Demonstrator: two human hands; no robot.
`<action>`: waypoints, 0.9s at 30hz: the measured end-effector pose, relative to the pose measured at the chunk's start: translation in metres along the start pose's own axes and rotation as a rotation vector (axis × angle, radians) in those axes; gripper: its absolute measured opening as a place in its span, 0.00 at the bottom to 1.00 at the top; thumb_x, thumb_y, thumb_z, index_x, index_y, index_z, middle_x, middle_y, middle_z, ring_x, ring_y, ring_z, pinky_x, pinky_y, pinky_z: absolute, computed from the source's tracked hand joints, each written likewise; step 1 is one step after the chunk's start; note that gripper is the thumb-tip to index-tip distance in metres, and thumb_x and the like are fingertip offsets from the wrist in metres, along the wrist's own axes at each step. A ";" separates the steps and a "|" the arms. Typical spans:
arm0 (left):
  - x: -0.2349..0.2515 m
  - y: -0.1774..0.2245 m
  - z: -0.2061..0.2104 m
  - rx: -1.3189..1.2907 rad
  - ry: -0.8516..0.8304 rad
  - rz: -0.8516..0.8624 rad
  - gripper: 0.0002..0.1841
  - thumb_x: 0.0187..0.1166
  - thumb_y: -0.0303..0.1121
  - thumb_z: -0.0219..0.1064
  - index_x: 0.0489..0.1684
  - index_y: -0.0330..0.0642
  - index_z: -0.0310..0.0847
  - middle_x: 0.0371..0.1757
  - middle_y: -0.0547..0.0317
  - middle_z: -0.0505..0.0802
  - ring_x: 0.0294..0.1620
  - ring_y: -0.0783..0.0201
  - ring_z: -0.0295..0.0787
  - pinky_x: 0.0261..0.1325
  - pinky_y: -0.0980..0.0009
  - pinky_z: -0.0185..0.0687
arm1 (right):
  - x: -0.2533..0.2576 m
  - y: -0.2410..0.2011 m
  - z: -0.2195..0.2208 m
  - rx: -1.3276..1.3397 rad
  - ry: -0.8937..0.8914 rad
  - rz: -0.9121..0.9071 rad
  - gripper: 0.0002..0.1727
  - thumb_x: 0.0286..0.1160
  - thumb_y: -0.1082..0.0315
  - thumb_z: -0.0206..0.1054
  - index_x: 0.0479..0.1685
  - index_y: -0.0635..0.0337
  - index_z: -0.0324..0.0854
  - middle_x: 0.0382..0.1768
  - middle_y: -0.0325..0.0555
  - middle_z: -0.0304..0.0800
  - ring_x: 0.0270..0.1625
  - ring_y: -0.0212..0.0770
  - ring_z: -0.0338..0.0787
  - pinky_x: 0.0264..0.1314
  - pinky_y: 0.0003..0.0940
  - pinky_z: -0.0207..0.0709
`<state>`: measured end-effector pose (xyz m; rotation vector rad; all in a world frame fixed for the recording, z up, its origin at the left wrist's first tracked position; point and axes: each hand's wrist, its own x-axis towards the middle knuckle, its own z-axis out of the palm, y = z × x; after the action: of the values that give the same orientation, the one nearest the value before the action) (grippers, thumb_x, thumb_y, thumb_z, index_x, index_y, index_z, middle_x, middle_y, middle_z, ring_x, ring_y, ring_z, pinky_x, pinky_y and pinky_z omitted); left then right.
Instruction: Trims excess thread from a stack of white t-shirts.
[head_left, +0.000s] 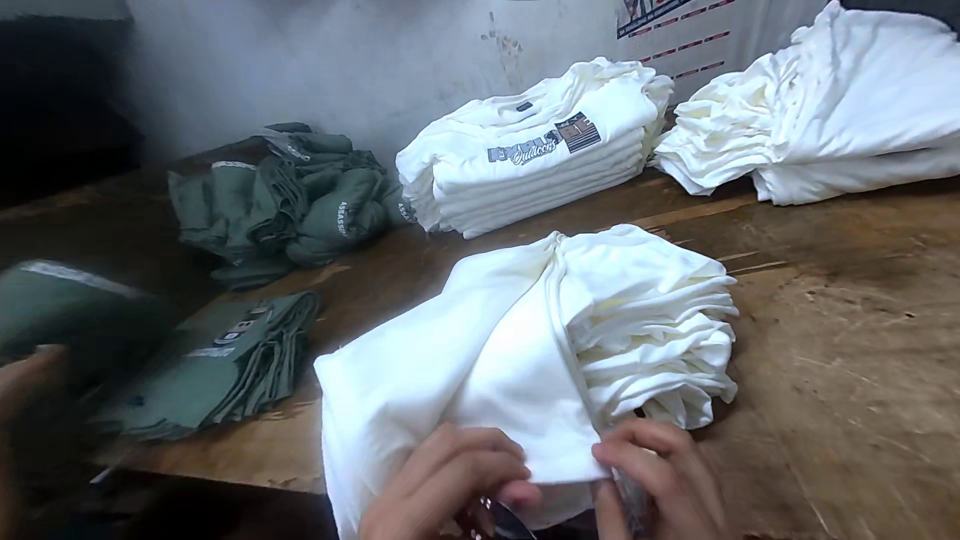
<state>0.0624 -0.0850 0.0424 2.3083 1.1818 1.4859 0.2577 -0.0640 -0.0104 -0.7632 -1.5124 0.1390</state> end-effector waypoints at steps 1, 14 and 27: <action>0.004 0.000 0.002 -0.016 0.039 -0.029 0.09 0.83 0.39 0.70 0.40 0.45 0.88 0.38 0.65 0.94 0.37 0.80 0.86 0.42 0.82 0.80 | 0.005 0.001 0.005 0.132 0.030 0.041 0.05 0.74 0.70 0.72 0.44 0.53 0.85 0.46 0.36 0.90 0.56 0.26 0.89 0.63 0.20 0.83; 0.014 -0.005 0.004 0.011 -0.027 -0.090 0.26 0.69 0.44 0.82 0.63 0.40 0.87 0.51 0.58 0.91 0.46 0.74 0.89 0.46 0.78 0.89 | -0.008 -0.002 -0.040 -0.449 -0.022 -0.092 0.10 0.82 0.53 0.69 0.38 0.45 0.89 0.28 0.35 0.81 0.40 0.34 0.77 0.65 0.35 0.58; 0.004 0.005 0.023 0.405 0.072 0.457 0.05 0.81 0.37 0.71 0.47 0.56 0.91 0.42 0.67 0.91 0.42 0.65 0.77 0.53 0.67 0.64 | -0.016 -0.009 -0.030 -0.020 -0.065 0.044 0.12 0.82 0.55 0.69 0.33 0.49 0.87 0.30 0.35 0.83 0.44 0.31 0.81 0.67 0.33 0.64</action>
<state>0.0846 -0.0792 0.0365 2.9823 1.1051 1.5931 0.2805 -0.0905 -0.0159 -0.8147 -1.5615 0.1836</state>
